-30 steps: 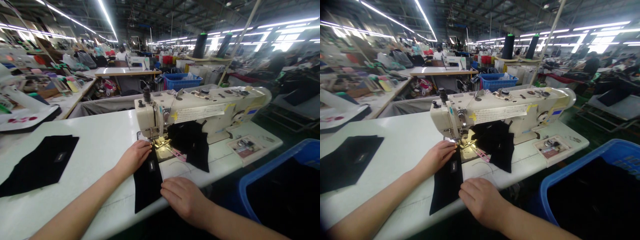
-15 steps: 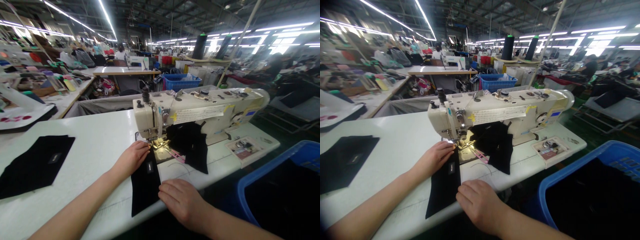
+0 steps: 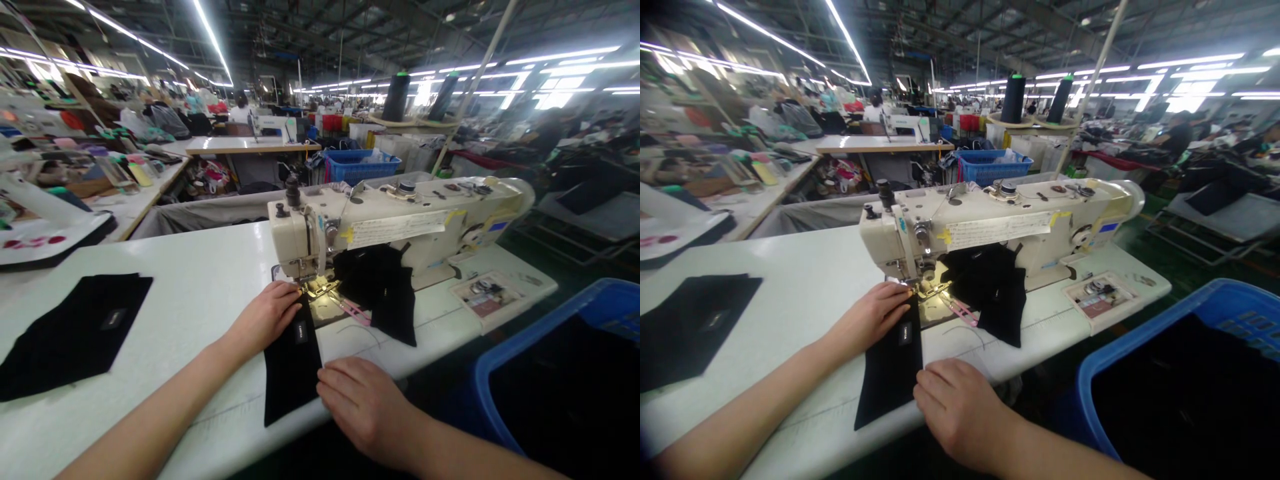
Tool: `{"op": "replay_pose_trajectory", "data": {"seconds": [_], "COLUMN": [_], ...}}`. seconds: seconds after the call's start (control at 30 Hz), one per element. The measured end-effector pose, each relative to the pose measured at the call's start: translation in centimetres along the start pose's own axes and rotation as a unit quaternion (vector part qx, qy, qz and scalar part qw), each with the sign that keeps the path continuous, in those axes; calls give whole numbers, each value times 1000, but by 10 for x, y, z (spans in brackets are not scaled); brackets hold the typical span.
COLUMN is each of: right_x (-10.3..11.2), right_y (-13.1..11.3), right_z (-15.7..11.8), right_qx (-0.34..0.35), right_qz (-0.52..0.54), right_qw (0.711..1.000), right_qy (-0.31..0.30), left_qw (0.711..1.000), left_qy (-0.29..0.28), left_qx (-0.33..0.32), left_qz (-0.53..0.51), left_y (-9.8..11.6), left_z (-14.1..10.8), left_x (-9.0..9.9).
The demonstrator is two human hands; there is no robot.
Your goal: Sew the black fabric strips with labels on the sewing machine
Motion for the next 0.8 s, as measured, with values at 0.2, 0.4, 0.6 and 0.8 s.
{"op": "replay_pose_trajectory", "data": {"seconds": [0.2, 0.4, 0.6, 0.8], "right_x": [1, -1, 0, 0], "right_y": [1, 6, 11, 18], "right_z": [1, 3, 7, 12], "right_qx": [-9, -28, -32, -34], "right_qz": [-2, 3, 13, 15], "right_qw": [1000, 999, 999, 999], "right_qy": [-7, -24, -28, -24], "left_qw": [1000, 1000, 1000, 1000], "left_qy": [-22, -26, -20, -26], "left_qx": [10, 7, 5, -4], "left_qz": [-11, -3, 6, 11], "left_y": [-2, -4, -8, -11], "left_z": [-2, 0, 2, 7], "left_x": [-1, -2, -2, -4]}}
Point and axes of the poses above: each hand's wrist, its own z-axis towards the middle knuckle, its own x-axis out of the back of the hand, y = z × x, the point moved 10 cm from there along z, towards the middle knuckle, and after that the axes turned 14 degrees about z, right-handed, at the moved point
